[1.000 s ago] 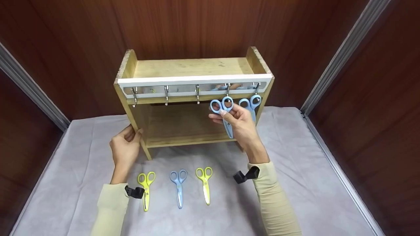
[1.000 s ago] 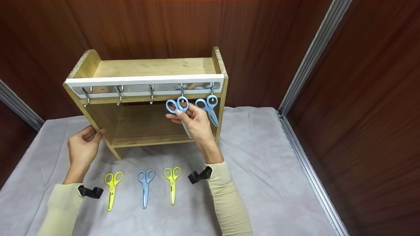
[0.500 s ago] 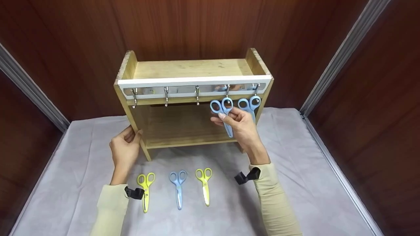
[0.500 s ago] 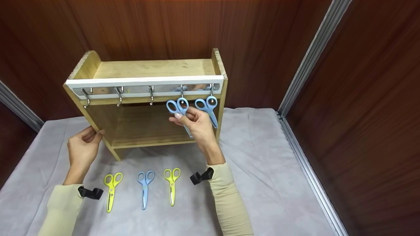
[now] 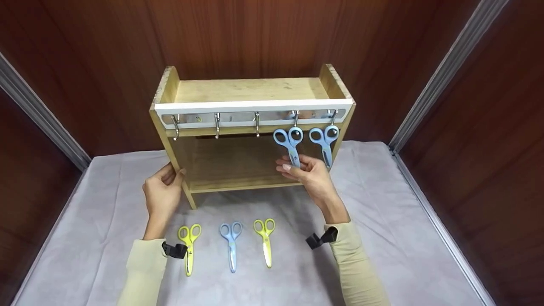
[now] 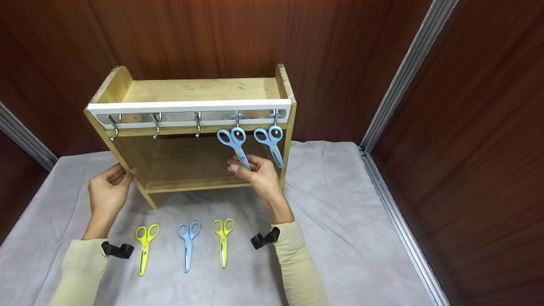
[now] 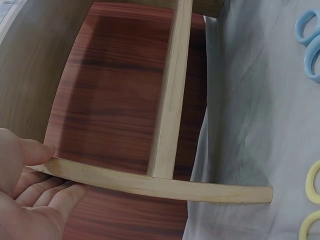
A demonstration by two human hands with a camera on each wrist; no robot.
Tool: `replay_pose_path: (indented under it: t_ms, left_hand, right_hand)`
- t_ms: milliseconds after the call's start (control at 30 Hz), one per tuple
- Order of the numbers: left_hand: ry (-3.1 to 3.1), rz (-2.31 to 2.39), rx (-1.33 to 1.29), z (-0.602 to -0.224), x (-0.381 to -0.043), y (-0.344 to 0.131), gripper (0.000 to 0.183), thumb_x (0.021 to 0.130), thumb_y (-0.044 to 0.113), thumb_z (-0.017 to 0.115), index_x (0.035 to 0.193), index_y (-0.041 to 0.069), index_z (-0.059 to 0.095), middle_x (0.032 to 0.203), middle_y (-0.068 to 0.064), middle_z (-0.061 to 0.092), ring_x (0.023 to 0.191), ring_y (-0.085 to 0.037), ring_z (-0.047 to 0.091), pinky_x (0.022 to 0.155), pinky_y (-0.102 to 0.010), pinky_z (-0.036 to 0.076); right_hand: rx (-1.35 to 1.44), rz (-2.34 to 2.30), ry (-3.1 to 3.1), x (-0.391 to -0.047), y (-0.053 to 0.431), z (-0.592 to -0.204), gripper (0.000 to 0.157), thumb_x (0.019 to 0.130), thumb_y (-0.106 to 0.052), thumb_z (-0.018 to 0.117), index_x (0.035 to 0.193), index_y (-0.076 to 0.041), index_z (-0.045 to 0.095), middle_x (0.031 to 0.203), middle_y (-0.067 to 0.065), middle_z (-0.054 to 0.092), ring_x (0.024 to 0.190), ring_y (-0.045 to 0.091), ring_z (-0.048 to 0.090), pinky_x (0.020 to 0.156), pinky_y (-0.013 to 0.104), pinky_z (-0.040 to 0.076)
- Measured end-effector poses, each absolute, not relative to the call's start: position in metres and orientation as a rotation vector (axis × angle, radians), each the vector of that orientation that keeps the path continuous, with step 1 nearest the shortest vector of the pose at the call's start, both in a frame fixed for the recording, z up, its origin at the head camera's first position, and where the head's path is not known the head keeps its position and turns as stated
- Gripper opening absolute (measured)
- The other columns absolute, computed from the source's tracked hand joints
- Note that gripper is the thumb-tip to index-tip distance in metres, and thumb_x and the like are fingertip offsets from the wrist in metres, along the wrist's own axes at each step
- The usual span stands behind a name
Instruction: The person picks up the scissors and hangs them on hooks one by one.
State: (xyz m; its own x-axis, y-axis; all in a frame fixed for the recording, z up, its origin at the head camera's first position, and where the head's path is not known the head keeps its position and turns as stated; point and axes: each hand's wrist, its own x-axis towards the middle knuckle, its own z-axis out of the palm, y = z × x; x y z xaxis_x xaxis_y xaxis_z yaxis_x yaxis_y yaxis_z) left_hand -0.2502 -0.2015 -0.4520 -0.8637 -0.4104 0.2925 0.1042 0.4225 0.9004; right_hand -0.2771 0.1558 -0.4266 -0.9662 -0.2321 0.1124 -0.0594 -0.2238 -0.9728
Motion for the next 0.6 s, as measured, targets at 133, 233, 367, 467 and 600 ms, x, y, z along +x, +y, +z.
replay_pose_path:
  t_ms: [133,233,367,467,600]
  left_hand:
    - [-2.211,-1.446,0.267,-0.452,-0.25,-0.201,0.036,0.091,0.024,0.069,0.123,0.009,0.069,0.117,-0.013,0.072,0.104,-0.022,0.072,0.074,-0.001,0.049]
    - [-2.219,-1.45,0.267,-0.453,-0.25,-0.201,0.038,0.091,0.025,0.069,0.126,0.009,0.067,0.12,-0.013,0.071,0.106,-0.022,0.071,0.075,-0.001,0.049]
    - [-2.231,-1.449,0.278,-0.454,-0.25,-0.201,0.04,0.092,0.026,0.068,0.128,0.009,0.065,0.122,-0.013,0.07,0.108,-0.022,0.07,0.076,-0.001,0.049]
    - [-2.229,-1.449,0.277,-0.454,-0.25,-0.201,0.039,0.092,0.025,0.068,0.128,0.009,0.066,0.122,-0.013,0.07,0.108,-0.022,0.07,0.076,-0.002,0.049]
    - [-2.212,-1.465,0.26,-0.453,-0.25,-0.201,0.038,0.092,0.023,0.068,0.127,0.007,0.066,0.121,-0.014,0.07,0.108,-0.023,0.07,0.077,-0.002,0.05]
  right_hand:
    - [-0.33,-2.324,1.88,-0.274,0.161,-0.441,0.051,0.088,-0.006,0.071,0.13,0.016,0.05,0.128,0.036,0.059,0.11,0.033,0.069,0.107,0.061,0.041]
    - [-0.285,-2.302,1.875,-0.269,0.163,-0.45,0.052,0.089,-0.005,0.07,0.131,0.016,0.049,0.129,0.035,0.058,0.116,0.041,0.064,0.105,0.056,0.046]
    - [-0.217,-2.233,1.934,-0.26,0.162,-0.46,0.049,0.088,-0.004,0.07,0.13,0.013,0.052,0.127,0.029,0.063,0.115,0.04,0.065,0.097,0.043,0.055]
    - [-0.183,-2.174,2.006,-0.253,0.159,-0.468,0.044,0.087,-0.002,0.069,0.127,0.01,0.057,0.125,0.028,0.065,0.111,0.033,0.069,0.093,0.037,0.058]
    - [-0.171,-2.1,2.093,-0.245,0.153,-0.478,0.042,0.085,-0.001,0.07,0.124,0.009,0.06,0.123,0.03,0.064,0.108,0.027,0.07,0.09,0.032,0.059]
